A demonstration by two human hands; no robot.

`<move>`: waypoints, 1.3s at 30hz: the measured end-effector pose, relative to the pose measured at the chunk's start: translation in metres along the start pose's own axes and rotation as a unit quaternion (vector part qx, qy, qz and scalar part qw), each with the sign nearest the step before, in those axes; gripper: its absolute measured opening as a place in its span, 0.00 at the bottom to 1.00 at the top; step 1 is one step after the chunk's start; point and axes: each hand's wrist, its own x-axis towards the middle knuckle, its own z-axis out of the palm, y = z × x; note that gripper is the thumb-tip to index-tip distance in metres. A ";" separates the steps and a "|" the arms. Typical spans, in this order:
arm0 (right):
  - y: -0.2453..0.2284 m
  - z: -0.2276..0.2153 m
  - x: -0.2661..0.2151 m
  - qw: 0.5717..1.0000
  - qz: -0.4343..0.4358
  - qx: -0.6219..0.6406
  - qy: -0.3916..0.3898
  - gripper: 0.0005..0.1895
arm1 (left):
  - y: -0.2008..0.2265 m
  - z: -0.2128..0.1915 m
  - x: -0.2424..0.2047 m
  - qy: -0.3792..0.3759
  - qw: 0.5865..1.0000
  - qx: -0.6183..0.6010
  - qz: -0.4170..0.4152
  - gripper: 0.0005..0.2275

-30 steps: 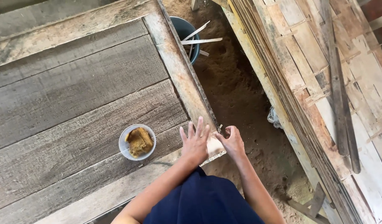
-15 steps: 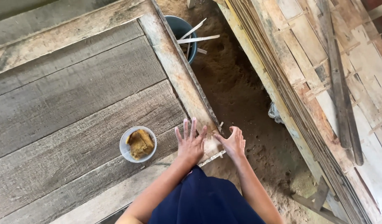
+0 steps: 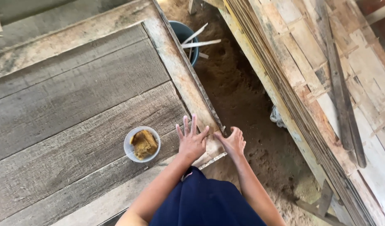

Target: Applying wood veneer strips to the edges of wooden panels using glue and a utility knife.

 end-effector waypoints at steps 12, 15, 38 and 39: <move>-0.107 -0.105 -0.126 0.881 -0.182 0.435 -0.034 0.16 | 0.042 -0.031 -0.027 -0.070 0.786 -0.611 0.070 0.46; -0.133 -0.108 -0.133 0.858 -0.208 0.463 -0.085 0.19 | 0.025 -0.048 -0.055 -0.066 0.738 -0.671 0.031 0.31; -0.212 0.089 -0.121 0.671 -0.730 -0.127 -0.027 0.43 | -0.168 0.018 -0.148 0.162 0.687 -0.646 -0.292 0.14; -0.198 0.103 -0.117 0.672 -0.728 -0.129 -0.029 0.43 | -0.165 0.013 -0.152 0.159 0.685 -0.647 -0.293 0.14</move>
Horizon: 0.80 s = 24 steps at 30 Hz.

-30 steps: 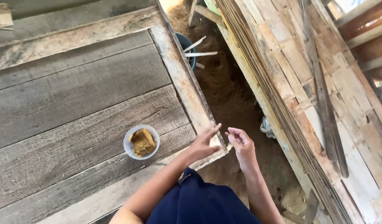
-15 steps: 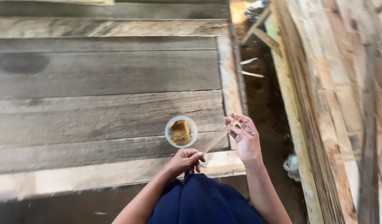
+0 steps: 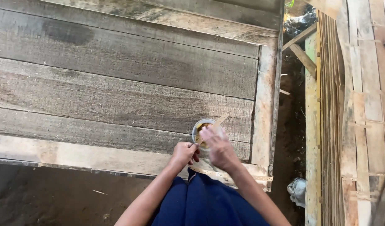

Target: Applying wood veneer strips to the edges of wooden panels using glue and a utility knife.

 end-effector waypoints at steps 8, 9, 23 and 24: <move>0.004 0.034 -0.011 0.948 -0.016 -0.149 -0.280 0.47 | 0.034 -0.009 -0.007 -0.017 0.999 -0.036 0.011 0.10; 0.003 0.030 -0.005 0.948 -0.013 -0.151 -0.279 0.47 | 0.059 -0.013 -0.020 -0.020 0.999 -0.034 0.013 0.10; -0.097 -0.190 0.145 0.774 0.284 0.566 -0.024 0.18 | 0.237 0.001 -0.098 -0.094 0.940 -0.133 0.301 0.11; -0.062 -0.177 0.140 0.774 0.286 0.564 -0.018 0.18 | 0.235 0.016 -0.093 -0.100 0.939 -0.130 0.302 0.11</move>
